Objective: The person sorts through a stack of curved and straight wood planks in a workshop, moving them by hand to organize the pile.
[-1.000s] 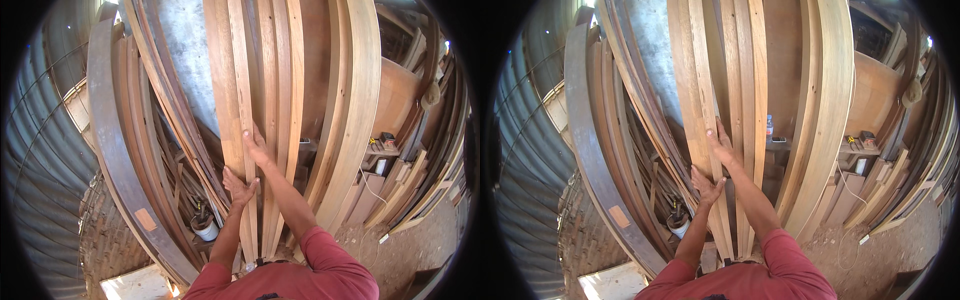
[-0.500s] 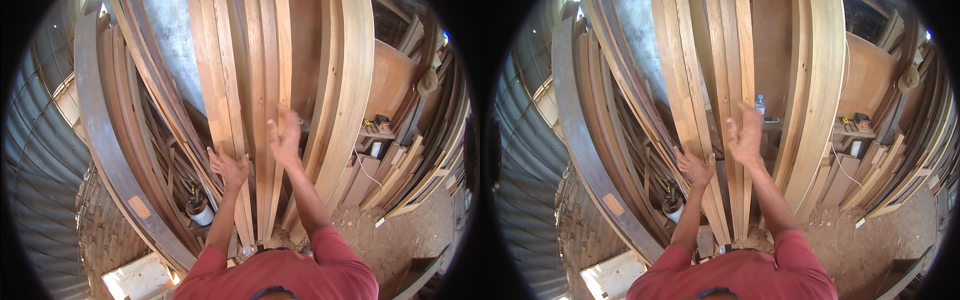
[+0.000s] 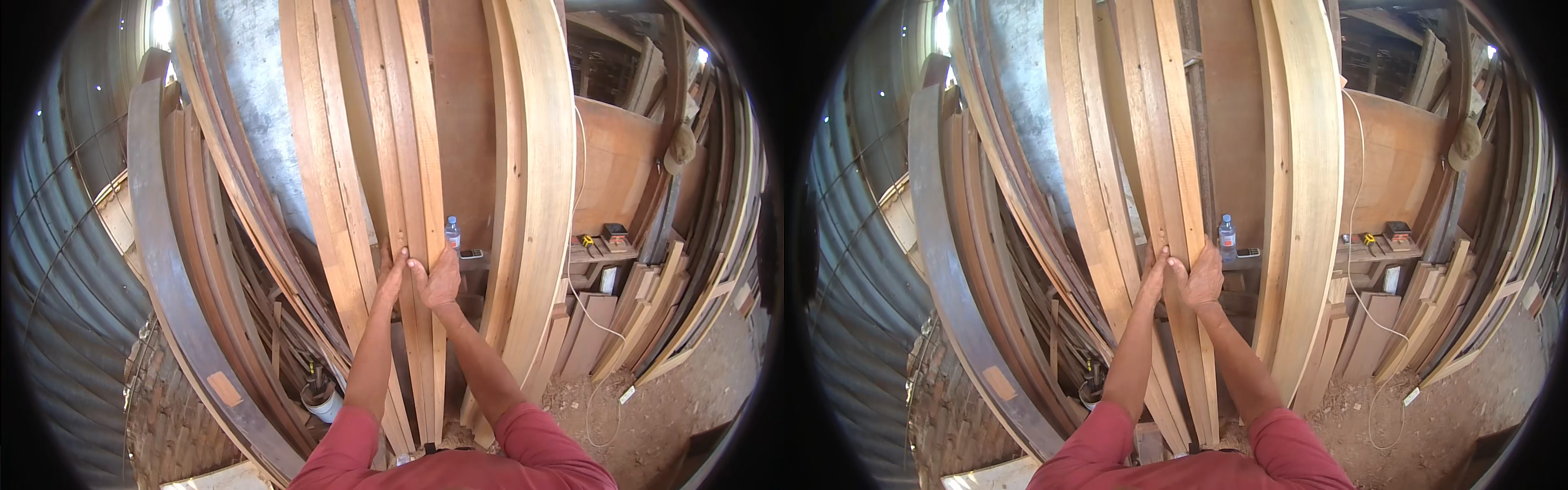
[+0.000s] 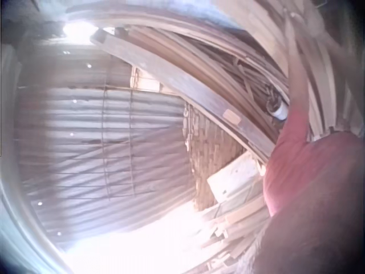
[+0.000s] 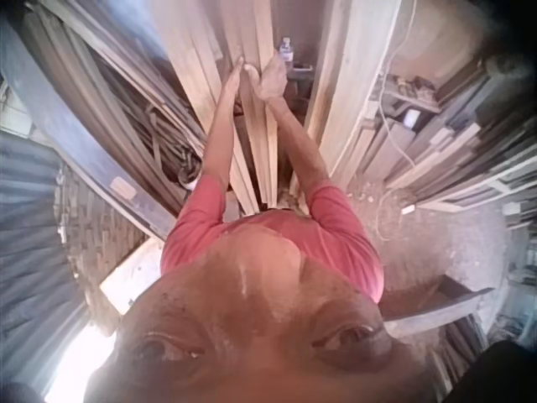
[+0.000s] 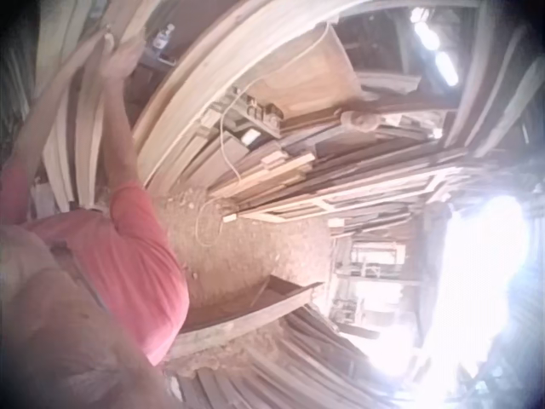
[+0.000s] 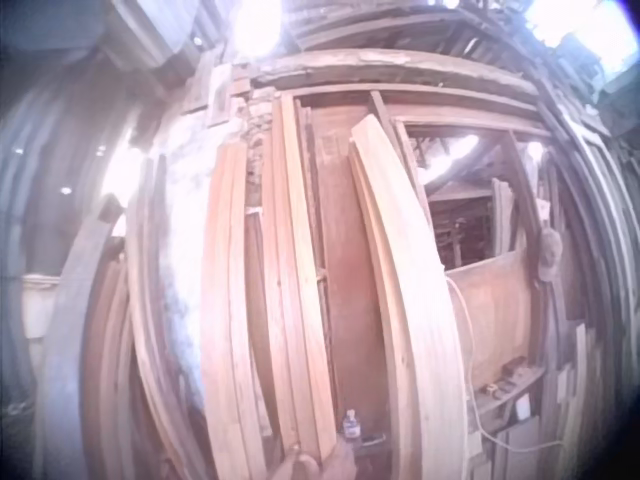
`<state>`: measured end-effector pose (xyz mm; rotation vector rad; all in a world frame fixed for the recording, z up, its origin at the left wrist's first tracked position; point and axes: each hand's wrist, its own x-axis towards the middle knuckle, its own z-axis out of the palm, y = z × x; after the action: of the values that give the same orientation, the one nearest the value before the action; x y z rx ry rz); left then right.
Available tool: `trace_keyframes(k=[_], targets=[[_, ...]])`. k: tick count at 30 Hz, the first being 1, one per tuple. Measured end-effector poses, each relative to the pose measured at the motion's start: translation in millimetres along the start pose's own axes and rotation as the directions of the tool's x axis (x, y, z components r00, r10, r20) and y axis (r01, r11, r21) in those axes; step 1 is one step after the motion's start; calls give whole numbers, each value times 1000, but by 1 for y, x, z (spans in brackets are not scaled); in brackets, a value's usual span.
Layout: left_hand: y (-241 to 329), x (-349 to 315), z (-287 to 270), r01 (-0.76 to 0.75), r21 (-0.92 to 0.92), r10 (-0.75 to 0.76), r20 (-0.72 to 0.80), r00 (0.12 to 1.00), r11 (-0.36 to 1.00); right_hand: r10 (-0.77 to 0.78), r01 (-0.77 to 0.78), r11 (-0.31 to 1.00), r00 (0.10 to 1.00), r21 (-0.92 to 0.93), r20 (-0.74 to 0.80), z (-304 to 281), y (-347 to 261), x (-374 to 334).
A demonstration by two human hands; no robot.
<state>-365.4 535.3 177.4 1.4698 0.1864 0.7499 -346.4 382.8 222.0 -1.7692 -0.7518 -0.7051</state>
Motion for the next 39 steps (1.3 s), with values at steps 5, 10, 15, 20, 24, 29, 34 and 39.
trace_keyframes(k=[5, 10, 15, 20, 24, 29, 34, 39], targets=[[-6, -3, 5, 16, -192, -25, -46, 999, 981, 59, -61, 998, 996, 26, 72, -1, 8, 0], [19, -42, 23, -84, -277, 70, -60, 996, 957, -43, 43, 995, 999, 95, -2, -3, 18, -1], [44, -93, 30, -116, -227, 93, -106, 990, 967, -87, 87, 980, 996, 177, -4, -2, 21, 2], [63, -154, 11, -105, -160, 97, -57, 994, 982, -86, 83, 987, 996, 141, 19, -6, 21, 4], [77, -224, 1, -84, -194, 56, -146, 988, 977, -69, 58, 987, 995, 152, 67, -14, 21, 1], [82, -294, -50, -135, -205, 121, -77, 990, 969, -51, 30, 990, 988, 139, 149, -16, 24, -4], [133, -342, -47, -251, -149, 228, -156, 961, 956, 30, -76, 981, 967, 176, 254, -25, 21, -1], [170, -400, -40, -342, 139, 367, -441, 819, 929, 40, -35, 999, 969, -25, 244, -26, 20, -19]])
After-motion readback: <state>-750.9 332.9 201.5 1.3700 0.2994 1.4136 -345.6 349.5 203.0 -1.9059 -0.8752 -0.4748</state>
